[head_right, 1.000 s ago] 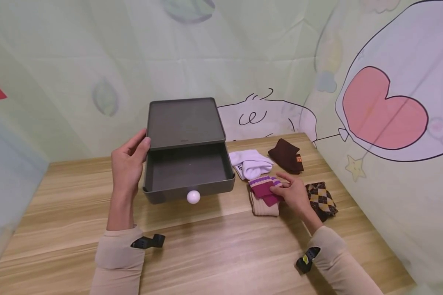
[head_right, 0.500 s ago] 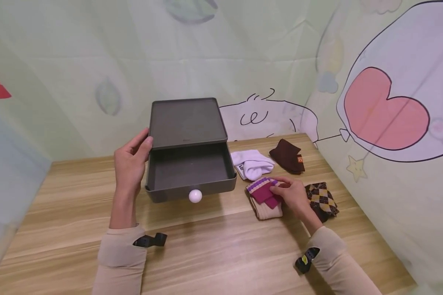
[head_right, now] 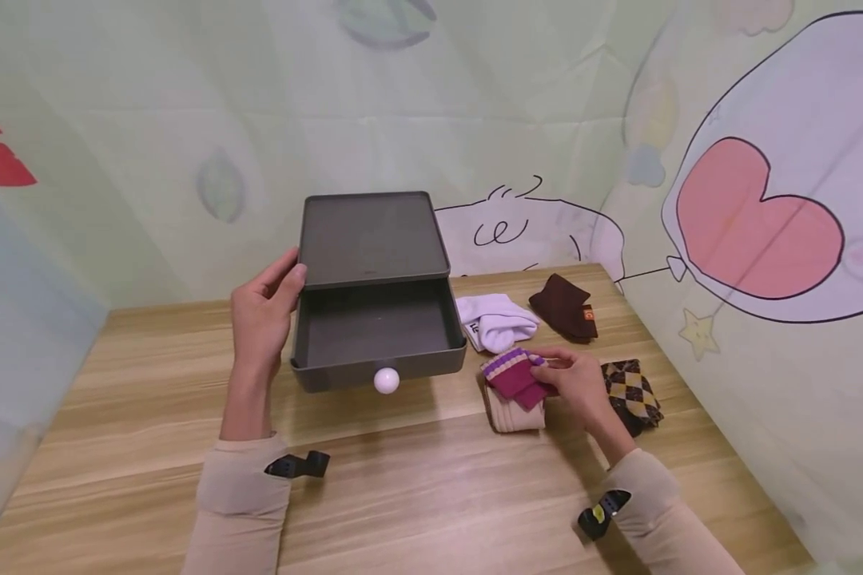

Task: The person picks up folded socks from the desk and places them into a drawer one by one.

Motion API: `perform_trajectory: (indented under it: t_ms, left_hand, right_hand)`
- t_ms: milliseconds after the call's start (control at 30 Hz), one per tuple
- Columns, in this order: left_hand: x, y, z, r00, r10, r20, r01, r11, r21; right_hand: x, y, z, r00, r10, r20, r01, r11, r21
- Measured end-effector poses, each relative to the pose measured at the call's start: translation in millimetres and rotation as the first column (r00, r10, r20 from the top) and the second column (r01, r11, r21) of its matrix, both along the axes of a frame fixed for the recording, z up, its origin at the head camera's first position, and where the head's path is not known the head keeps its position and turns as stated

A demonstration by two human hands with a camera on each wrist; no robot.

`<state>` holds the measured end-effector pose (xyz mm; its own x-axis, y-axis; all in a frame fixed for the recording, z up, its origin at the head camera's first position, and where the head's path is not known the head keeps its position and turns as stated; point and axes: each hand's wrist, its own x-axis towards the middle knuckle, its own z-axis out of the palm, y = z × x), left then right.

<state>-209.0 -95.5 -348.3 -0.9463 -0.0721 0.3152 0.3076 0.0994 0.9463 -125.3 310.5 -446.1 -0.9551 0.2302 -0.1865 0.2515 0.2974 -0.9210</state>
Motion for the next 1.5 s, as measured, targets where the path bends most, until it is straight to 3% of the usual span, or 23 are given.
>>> perform_trajectory:
  t_ms: [200,300,400,500,600,800,933,1100,1300,1500]
  left_hand:
    - [1.3,-4.0,0.5,1.000,0.007,-0.001,-0.007,1.000,0.003]
    - [1.9,-6.1,0.1,1.000,0.008,0.001,-0.008,1.000,0.001]
    - [2.1,-7.8,-0.5,1.000,0.009,0.007,-0.009,1.000,0.001]
    - [2.0,-9.1,-0.6,1.000,0.012,0.020,-0.012,1.000,0.005]
    - [-1.0,-10.5,-3.5,0.999,0.015,0.030,-0.016,1.000,0.010]
    - [-1.7,-12.3,-2.6,1.000,0.009,0.028,-0.010,1.000,0.023]
    - [0.5,-12.6,0.9,1.000,0.002,0.027,-0.003,1.000,0.023]
    - [-1.2,-12.5,0.2,1.000,0.003,0.024,-0.003,1.000,0.012]
    - [-1.9,-10.3,-0.5,1.000,0.001,0.019,-0.002,1.000,0.021]
    - [-1.1,-7.5,-1.5,1.000,-0.014,0.004,0.014,1.000,0.023]
  right_hand:
    - [-0.8,-4.6,19.5,0.995,-0.035,-0.091,0.028,0.996,-0.081]
    - [-2.2,-7.6,34.4,0.992,-0.063,-0.109,0.052,0.993,-0.101]
    - [-5.0,-9.0,53.8,0.984,-0.083,-0.157,0.054,0.982,-0.181]
    - [-8.1,-9.0,77.8,0.969,-0.099,-0.226,0.024,0.951,-0.310]
    - [-12.0,-11.2,102.4,0.955,-0.100,-0.279,-0.031,0.902,-0.431]
    - [-23.8,-38.3,136.7,0.953,-0.068,-0.294,-0.108,0.833,-0.543]
    - [-31.9,-76.1,150.7,0.966,-0.024,-0.256,-0.121,0.837,-0.535]
    - [-41.8,-127.7,159.1,0.973,0.028,-0.227,-0.135,0.873,-0.470]
    - [-50.4,-172.8,154.7,0.979,0.087,-0.187,-0.149,0.924,-0.353]
    - [-51.9,-190.8,144.2,0.986,0.128,-0.106,-0.149,0.963,-0.225]
